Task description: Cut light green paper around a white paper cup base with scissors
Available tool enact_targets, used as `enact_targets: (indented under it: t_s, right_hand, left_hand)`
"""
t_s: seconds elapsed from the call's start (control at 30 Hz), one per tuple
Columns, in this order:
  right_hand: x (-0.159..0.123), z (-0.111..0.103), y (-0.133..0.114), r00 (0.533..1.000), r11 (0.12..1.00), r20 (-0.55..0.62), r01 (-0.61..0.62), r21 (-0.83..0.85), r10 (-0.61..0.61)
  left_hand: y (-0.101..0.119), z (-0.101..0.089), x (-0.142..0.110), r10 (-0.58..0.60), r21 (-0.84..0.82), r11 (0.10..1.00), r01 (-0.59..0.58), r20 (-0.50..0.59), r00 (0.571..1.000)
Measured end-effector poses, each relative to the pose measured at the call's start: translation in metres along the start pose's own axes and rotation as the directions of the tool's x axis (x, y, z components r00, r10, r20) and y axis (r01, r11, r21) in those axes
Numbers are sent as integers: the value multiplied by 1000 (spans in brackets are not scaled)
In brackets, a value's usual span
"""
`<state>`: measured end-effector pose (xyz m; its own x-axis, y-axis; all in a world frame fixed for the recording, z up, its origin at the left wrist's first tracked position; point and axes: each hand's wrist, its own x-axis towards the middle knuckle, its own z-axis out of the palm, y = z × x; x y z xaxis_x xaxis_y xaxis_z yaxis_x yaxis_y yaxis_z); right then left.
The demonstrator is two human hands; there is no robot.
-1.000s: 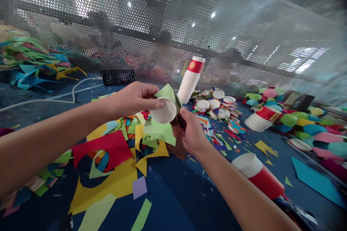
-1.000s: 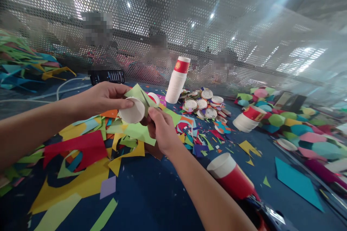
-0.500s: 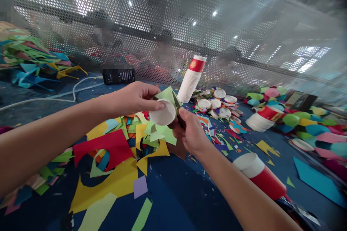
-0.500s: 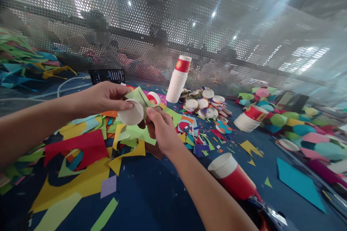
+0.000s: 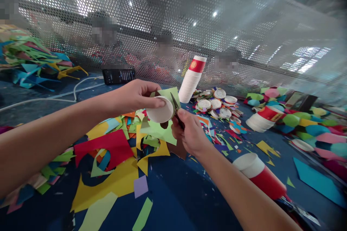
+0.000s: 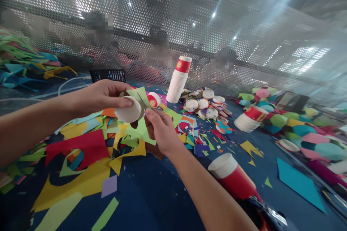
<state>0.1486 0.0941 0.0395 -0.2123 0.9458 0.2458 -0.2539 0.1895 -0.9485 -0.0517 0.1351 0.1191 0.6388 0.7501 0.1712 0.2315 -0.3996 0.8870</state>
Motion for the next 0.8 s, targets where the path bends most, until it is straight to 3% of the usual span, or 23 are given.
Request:
enact_targets:
  t_s: [0.8]
  right_hand:
    - [0,4,1,999,1000,-26,-23,8,23]
  left_hand:
    - [-3,2,2,17,47,999,-17,-3,1000]
